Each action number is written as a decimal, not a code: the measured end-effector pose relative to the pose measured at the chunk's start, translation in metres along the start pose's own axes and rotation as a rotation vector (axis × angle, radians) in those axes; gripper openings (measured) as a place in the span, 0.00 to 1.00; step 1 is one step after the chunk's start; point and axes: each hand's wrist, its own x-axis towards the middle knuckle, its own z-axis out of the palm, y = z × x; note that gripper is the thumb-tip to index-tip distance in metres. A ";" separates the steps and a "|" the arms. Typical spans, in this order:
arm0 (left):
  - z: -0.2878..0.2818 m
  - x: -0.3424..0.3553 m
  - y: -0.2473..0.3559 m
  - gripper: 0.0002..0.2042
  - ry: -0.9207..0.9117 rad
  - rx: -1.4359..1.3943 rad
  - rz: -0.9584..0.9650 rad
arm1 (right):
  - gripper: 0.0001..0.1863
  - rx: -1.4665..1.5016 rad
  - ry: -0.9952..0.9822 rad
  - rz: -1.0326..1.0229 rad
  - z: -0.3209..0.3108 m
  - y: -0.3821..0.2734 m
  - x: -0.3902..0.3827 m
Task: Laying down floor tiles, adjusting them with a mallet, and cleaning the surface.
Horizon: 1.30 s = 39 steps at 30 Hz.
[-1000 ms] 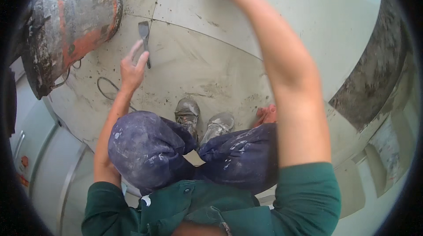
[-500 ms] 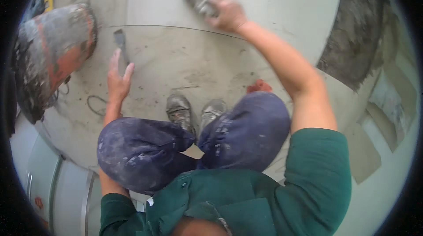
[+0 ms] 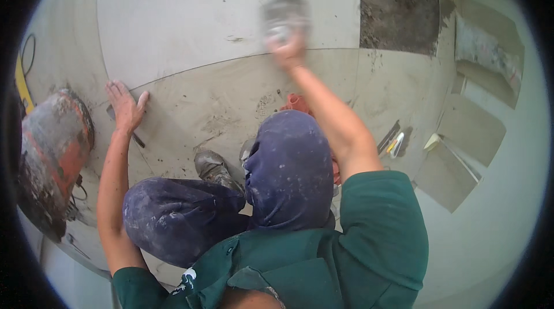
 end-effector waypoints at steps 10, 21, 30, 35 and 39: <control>0.030 0.000 -0.012 0.53 0.147 -0.091 -0.097 | 0.28 -0.286 0.004 -0.114 -0.057 0.034 -0.063; -0.053 -0.035 -0.012 0.47 -0.262 -0.327 0.072 | 0.26 -0.201 -0.381 -0.163 0.005 -0.092 -0.111; -0.071 -0.427 0.002 0.38 -0.514 -0.926 -0.360 | 0.24 0.011 -0.808 0.206 -0.152 -0.214 -0.116; -0.090 -0.661 0.020 0.31 -0.694 -0.965 -0.623 | 0.26 -0.224 -0.714 0.019 -0.231 -0.259 -0.144; -0.060 -0.780 0.023 0.30 -0.607 -1.314 -0.679 | 0.38 -0.281 -0.909 -0.006 -0.253 -0.249 -0.167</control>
